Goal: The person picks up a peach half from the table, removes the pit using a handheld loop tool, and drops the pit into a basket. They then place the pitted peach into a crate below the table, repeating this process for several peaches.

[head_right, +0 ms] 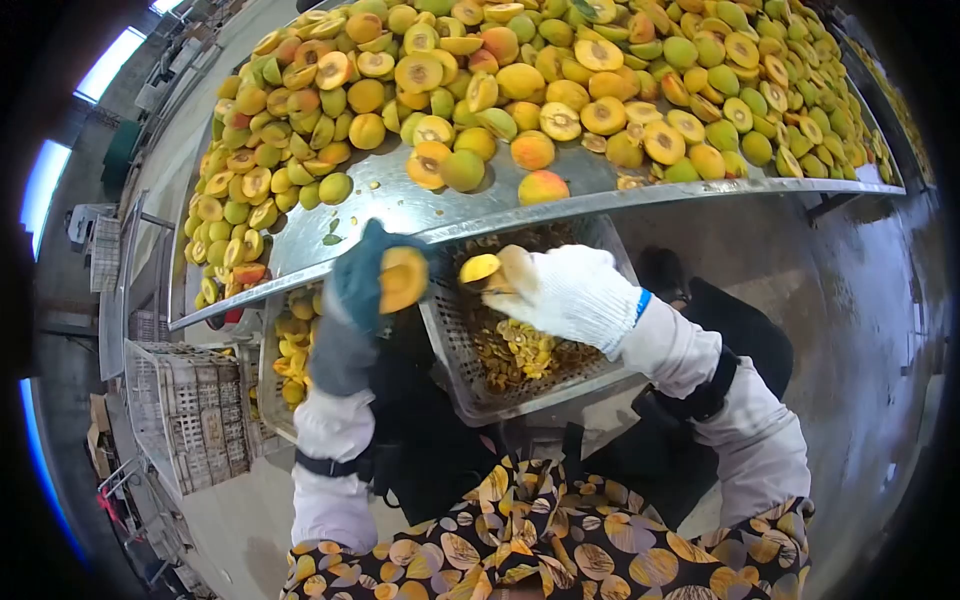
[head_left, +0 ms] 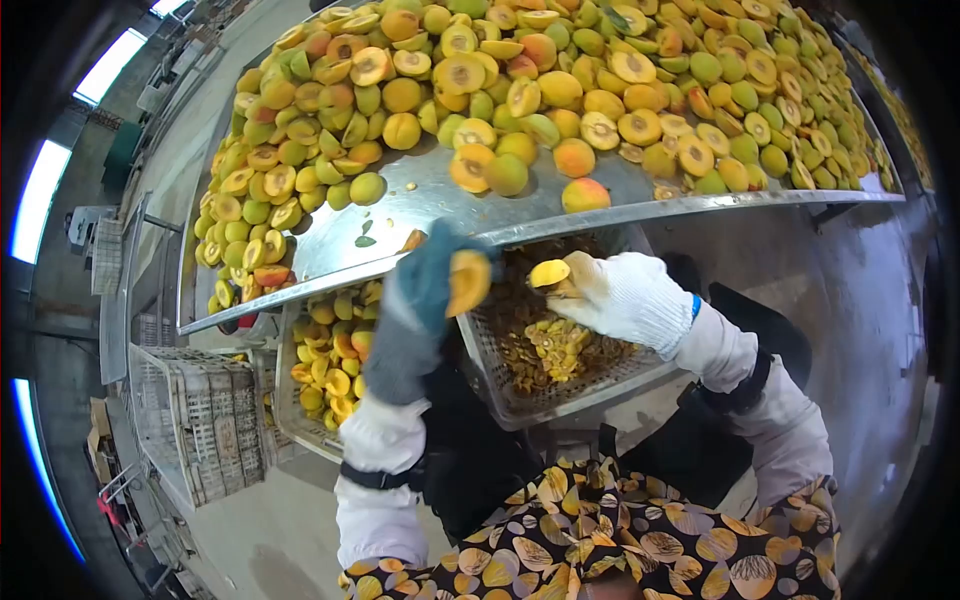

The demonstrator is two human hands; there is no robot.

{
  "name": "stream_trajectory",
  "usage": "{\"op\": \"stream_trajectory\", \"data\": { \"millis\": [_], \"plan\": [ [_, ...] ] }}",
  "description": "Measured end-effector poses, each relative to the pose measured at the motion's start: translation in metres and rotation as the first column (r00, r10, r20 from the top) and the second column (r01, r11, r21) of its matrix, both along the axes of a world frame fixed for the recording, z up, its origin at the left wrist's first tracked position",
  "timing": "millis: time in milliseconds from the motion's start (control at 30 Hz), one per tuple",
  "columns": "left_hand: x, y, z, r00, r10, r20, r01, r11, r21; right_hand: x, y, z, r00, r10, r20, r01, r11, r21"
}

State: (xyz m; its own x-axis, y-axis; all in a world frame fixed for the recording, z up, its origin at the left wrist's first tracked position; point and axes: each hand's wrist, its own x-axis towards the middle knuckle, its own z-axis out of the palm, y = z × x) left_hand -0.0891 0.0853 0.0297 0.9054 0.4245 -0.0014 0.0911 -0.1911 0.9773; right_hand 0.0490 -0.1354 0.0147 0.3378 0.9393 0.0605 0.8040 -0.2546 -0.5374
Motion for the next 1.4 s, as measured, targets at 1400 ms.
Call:
{"op": "stream_trajectory", "data": {
  "millis": [1400],
  "plan": [
    [0.053, -0.088, -0.013, 0.889, 0.377, 0.259, -0.301, 0.909, -0.288, -0.025, 0.014, 0.007, 0.941, -0.323, -0.097, 0.338, 0.891, 0.305]
  ]
}}
